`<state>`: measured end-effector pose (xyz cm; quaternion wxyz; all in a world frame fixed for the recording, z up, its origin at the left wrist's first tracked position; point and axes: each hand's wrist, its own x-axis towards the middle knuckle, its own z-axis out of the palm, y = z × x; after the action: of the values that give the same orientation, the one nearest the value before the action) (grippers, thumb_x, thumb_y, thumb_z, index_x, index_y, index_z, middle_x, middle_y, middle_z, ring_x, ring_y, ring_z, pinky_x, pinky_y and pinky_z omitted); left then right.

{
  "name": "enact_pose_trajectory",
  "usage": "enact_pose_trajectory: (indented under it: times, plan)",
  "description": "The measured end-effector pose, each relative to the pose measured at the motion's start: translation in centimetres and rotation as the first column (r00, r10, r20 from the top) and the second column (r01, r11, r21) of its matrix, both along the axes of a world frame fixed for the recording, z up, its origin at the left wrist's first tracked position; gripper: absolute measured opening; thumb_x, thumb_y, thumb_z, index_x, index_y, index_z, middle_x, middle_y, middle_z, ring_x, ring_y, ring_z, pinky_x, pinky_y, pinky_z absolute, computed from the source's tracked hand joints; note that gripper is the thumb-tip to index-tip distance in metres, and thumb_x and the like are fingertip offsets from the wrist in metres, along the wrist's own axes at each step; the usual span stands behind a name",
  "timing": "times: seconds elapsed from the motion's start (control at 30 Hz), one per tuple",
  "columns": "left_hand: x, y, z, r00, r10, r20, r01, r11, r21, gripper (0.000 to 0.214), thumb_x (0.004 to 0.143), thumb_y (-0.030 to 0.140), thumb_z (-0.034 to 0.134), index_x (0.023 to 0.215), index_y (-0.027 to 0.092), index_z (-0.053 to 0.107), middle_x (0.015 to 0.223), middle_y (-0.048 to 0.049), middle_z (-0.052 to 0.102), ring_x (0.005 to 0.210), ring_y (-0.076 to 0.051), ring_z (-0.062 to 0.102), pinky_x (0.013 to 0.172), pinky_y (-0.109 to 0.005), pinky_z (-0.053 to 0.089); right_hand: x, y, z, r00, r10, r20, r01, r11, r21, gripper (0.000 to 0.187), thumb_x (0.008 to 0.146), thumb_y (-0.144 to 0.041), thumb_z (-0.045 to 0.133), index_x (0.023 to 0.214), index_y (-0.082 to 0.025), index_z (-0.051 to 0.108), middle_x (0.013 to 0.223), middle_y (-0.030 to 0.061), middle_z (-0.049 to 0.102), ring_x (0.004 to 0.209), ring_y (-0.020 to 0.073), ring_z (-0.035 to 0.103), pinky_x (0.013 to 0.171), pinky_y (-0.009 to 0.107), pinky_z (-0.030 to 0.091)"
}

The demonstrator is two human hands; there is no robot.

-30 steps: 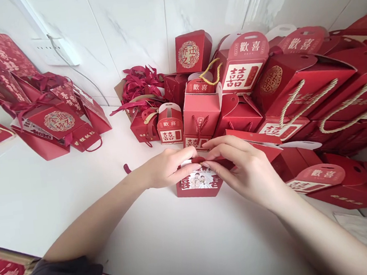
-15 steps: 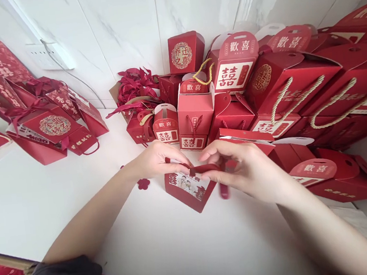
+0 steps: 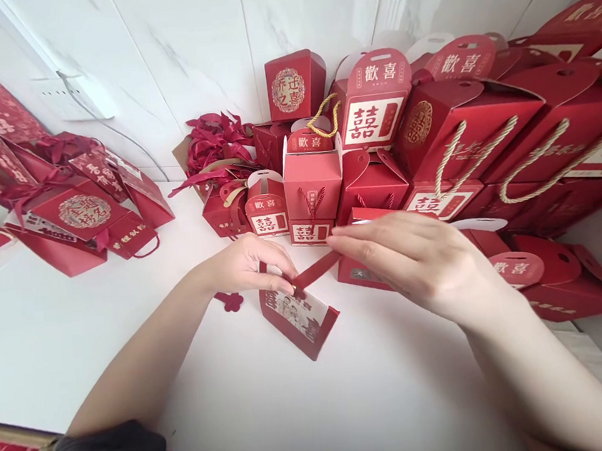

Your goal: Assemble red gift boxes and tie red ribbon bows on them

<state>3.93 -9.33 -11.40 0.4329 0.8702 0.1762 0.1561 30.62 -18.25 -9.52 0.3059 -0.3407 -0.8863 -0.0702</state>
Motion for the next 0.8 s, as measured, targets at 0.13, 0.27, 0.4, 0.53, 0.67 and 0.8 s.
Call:
enact_pose_trajectory:
  times: [0.13, 0.27, 0.4, 0.53, 0.67, 0.8]
  plan:
    - [0.6, -1.1, 0.7, 0.997, -0.004, -0.072, 0.01, 0.997, 0.08, 0.012, 0.078, 0.03, 0.074, 0.083, 0.019, 0.076, 0.083, -0.0081, 0.074, 0.078, -0.018, 0.068, 0.071, -0.025, 0.053, -1.6, 0.8, -1.9, 0.971, -0.177, -0.163, 0.195, 0.975, 0.102, 0.027, 0.096, -0.022, 0.052, 0.117, -0.03, 0.067, 0.101, 0.0067, 0.071, 0.093, 0.0242, 0.067, 0.077, 0.038, 0.054]
    - [1.1, -1.7, 0.6, 0.997, -0.045, -0.066, 0.049, 0.997, 0.066, 0.01, 0.079, 0.03, 0.073, 0.083, 0.021, 0.076, 0.078, -0.0067, 0.072, 0.078, -0.018, 0.068, 0.073, -0.026, 0.054, -3.3, 1.0, -2.8, 0.915, -0.167, -0.367, 0.157, 0.986, -0.058, 0.022, 0.095, -0.019, 0.054, 0.106, -0.022, 0.072, 0.087, 0.0059, 0.069, 0.077, 0.0166, 0.066, 0.068, 0.028, 0.055]
    - [1.1, -1.3, -0.3, 0.998, -0.056, -0.041, 0.054, 0.997, -0.052, 0.012, 0.078, 0.03, 0.074, 0.085, 0.021, 0.076, 0.08, -0.0071, 0.072, 0.078, -0.019, 0.068, 0.073, -0.027, 0.055, -3.7, 1.0, -2.1, 0.809, -0.185, -0.558, -0.088, 0.901, -0.426, 0.016, 0.09, -0.023, 0.061, 0.093, -0.02, 0.076, 0.082, 0.0038, 0.069, 0.071, 0.0149, 0.066, 0.066, 0.028, 0.056]
    - [1.1, -0.3, -1.6, 0.998, -0.067, 0.015, 0.068, 0.978, -0.195, 0.019, 0.075, 0.036, 0.077, 0.083, 0.019, 0.076, 0.08, -0.0089, 0.073, 0.075, -0.02, 0.068, 0.072, -0.03, 0.057, -3.6, 0.9, -1.9, 0.741, -0.19, -0.644, -0.379, 0.673, -0.636, 0.018, 0.088, -0.021, 0.061, 0.096, -0.022, 0.077, 0.087, 0.0018, 0.075, 0.077, 0.0167, 0.07, 0.074, 0.029, 0.058]
    - [1.1, 0.4, -2.7, 0.994, -0.068, 0.081, 0.09, 0.949, -0.301, 0.024, 0.071, 0.039, 0.079, 0.079, 0.017, 0.077, 0.079, -0.0108, 0.074, 0.074, -0.022, 0.07, 0.071, -0.032, 0.057, -3.9, 0.6, -2.2, 0.773, -0.22, -0.594, -0.348, 0.636, -0.689, 0.021, 0.088, -0.018, 0.059, 0.096, -0.024, 0.077, 0.09, 0.0008, 0.076, 0.087, 0.0195, 0.071, 0.081, 0.03, 0.056]
    - [1.1, 0.5, -3.2, 0.993, -0.051, 0.11, 0.092, 0.908, -0.408, 0.021, 0.07, 0.035, 0.081, 0.078, 0.016, 0.077, 0.077, -0.0106, 0.074, 0.068, -0.02, 0.069, 0.064, -0.028, 0.056, -4.3, 0.3, -2.2, 0.782, -0.208, -0.588, -0.358, 0.623, -0.696, 0.022, 0.089, -0.018, 0.056, 0.093, -0.024, 0.077, 0.083, -0.0008, 0.075, 0.08, 0.018, 0.071, 0.073, 0.028, 0.056]
